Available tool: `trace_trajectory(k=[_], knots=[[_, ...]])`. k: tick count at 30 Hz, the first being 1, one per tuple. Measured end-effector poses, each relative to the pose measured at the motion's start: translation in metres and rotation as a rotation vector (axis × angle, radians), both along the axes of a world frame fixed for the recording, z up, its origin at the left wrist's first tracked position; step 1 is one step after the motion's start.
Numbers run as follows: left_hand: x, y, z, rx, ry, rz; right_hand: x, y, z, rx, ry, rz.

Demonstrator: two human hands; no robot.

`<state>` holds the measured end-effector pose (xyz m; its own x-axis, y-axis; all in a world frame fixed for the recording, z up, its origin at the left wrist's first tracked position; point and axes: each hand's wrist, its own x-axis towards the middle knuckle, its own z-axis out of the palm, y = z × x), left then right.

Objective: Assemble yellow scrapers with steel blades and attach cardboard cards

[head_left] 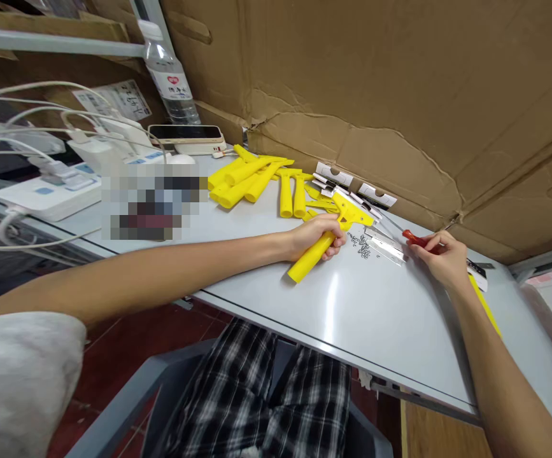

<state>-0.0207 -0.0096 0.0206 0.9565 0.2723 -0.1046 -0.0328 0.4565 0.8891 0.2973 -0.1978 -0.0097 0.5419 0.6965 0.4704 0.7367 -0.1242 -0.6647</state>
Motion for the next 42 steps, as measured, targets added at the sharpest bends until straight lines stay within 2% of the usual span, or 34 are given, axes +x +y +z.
trace_trajectory(k=[5, 8, 12, 18, 25, 31, 36, 39, 42], knots=[[0.001, 0.002, -0.002, -0.015, -0.010, -0.002, 0.005, 0.006, -0.004, -0.090, -0.239, 0.077], [0.001, 0.002, -0.002, -0.021, -0.008, 0.000, 0.005, 0.008, -0.003, -0.110, -0.278, 0.131], [0.000, 0.002, -0.001, -0.019, -0.006, 0.001, 0.004, 0.007, 0.000, -0.136, -0.333, 0.105], [0.000, 0.001, -0.001, -0.014, -0.001, 0.003, -0.013, 0.009, 0.007, -0.045, -0.446, 0.042], [0.000, 0.001, -0.002, 0.001, -0.008, -0.007, -0.039, 0.012, 0.010, -0.027, -0.523, 0.112], [0.000, 0.001, -0.003, 0.021, 0.015, -0.004, -0.065, 0.013, 0.007, -0.175, -0.590, 0.243], [0.002, 0.007, -0.007, -0.081, 0.000, -0.055, -0.071, 0.012, 0.005, -0.356, -0.613, 0.253], [0.005, 0.008, -0.009, -0.114, 0.026, -0.059, -0.068, 0.012, 0.006, -0.386, -0.581, 0.266], [0.007, 0.005, -0.008, -0.093, 0.050, -0.002, -0.068, 0.011, 0.007, -0.391, -0.560, 0.267]])
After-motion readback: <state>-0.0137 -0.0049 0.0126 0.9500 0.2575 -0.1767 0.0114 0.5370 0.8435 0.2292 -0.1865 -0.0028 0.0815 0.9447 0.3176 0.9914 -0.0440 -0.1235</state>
